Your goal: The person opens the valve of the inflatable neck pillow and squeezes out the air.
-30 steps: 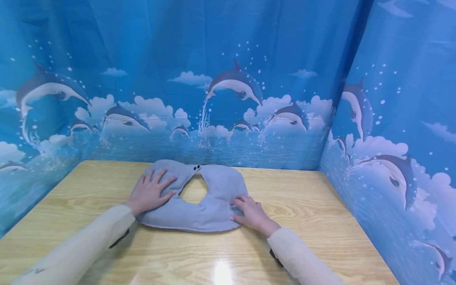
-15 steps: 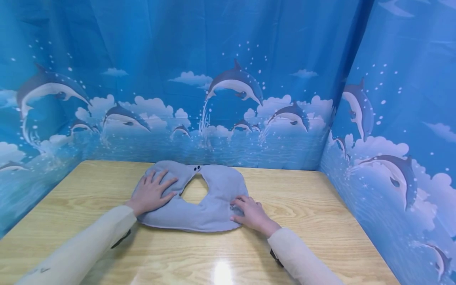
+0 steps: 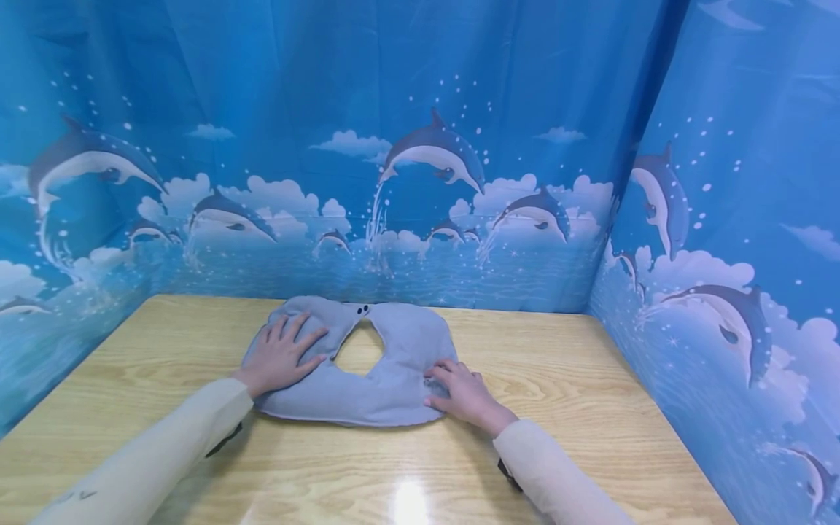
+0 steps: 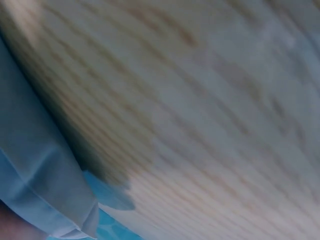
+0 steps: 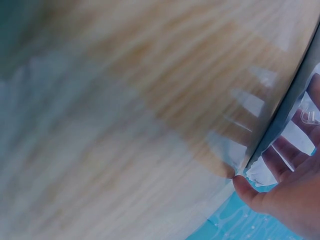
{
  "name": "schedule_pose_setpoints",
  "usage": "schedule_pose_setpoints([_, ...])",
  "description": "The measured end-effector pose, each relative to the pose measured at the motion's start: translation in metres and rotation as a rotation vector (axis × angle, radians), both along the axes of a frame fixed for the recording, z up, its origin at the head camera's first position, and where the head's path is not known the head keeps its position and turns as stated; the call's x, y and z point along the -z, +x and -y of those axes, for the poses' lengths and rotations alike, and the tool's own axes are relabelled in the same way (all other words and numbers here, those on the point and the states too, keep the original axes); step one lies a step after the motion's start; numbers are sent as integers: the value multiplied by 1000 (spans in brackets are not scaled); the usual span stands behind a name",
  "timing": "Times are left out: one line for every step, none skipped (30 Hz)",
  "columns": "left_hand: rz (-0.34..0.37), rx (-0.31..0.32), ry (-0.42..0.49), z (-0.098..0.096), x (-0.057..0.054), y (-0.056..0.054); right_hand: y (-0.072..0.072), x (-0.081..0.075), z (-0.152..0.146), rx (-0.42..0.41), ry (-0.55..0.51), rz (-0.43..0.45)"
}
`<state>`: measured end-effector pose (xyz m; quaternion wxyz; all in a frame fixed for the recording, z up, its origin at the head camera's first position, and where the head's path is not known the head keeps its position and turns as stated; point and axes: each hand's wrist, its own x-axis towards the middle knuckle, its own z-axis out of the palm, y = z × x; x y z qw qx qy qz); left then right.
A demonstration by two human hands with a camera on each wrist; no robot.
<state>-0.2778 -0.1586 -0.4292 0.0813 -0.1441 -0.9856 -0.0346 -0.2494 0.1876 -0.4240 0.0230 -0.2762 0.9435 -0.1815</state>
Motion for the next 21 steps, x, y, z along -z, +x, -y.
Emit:
schedule_pose_setpoints([1,2,1,0,0,0,0,0,0,-1,0,-1])
schedule_pose_setpoints([2,3,1,0,1,0,0,0,0,-2,0,-2])
schedule_pose_setpoints([4,5,2,0,2,0,0,0,0,-2,1,-2])
schedule_pose_setpoints([4,7,4,0,2,0,0,0,0,-3,-1,-1])
schedule_pose_setpoints([5,8,4,1,3,-1,0,0,0,-3,-1,-1])
schedule_pose_setpoints([6,9,5,1,4,-1,-1,1,0,-4,-1,0])
schedule_pose_setpoints([5,12,6,1,4,-1,-1,1,0,-4,-1,0])
schedule_pose_setpoints([5,14,6,1,5,-1,-1,1,0,-4,-1,0])
schedule_pose_setpoints([2,15,5,1,6,-1,-1,1,0,-3,0,-1])
schedule_pose_setpoints([1,15,9,1,6,-1,-1,1,0,-3,-2,-1])
schedule_pose_setpoints([1,16,8,1,7,-1,-1,1,0,-3,0,-4])
schedule_pose_setpoints([5,15,8,1,7,-1,0,1,0,-2,0,-5])
schedule_pose_setpoints([6,16,6,1,8,-2,0,0,0,-1,0,-6])
schedule_pose_setpoints([9,14,3,2,9,-2,0,0,0,-1,1,-7])
schedule_pose_setpoints([10,13,-1,2,9,-2,0,0,0,-1,1,-8])
schedule_pose_setpoints([14,12,-2,2,10,-2,0,0,0,-1,1,-9])
schedule_pose_setpoints([13,12,-7,2,10,-3,0,0,1,0,3,-10])
schedule_pose_setpoints([13,12,-8,2,10,-3,0,-1,1,-1,3,-10])
schedule_pose_setpoints([10,14,-8,1,10,-3,1,-1,1,-1,3,-9])
schedule_pose_setpoints([4,16,-11,1,10,-3,1,-1,1,-1,4,-8])
schedule_pose_setpoints([-3,19,-10,1,9,-3,1,-2,1,0,4,-6])
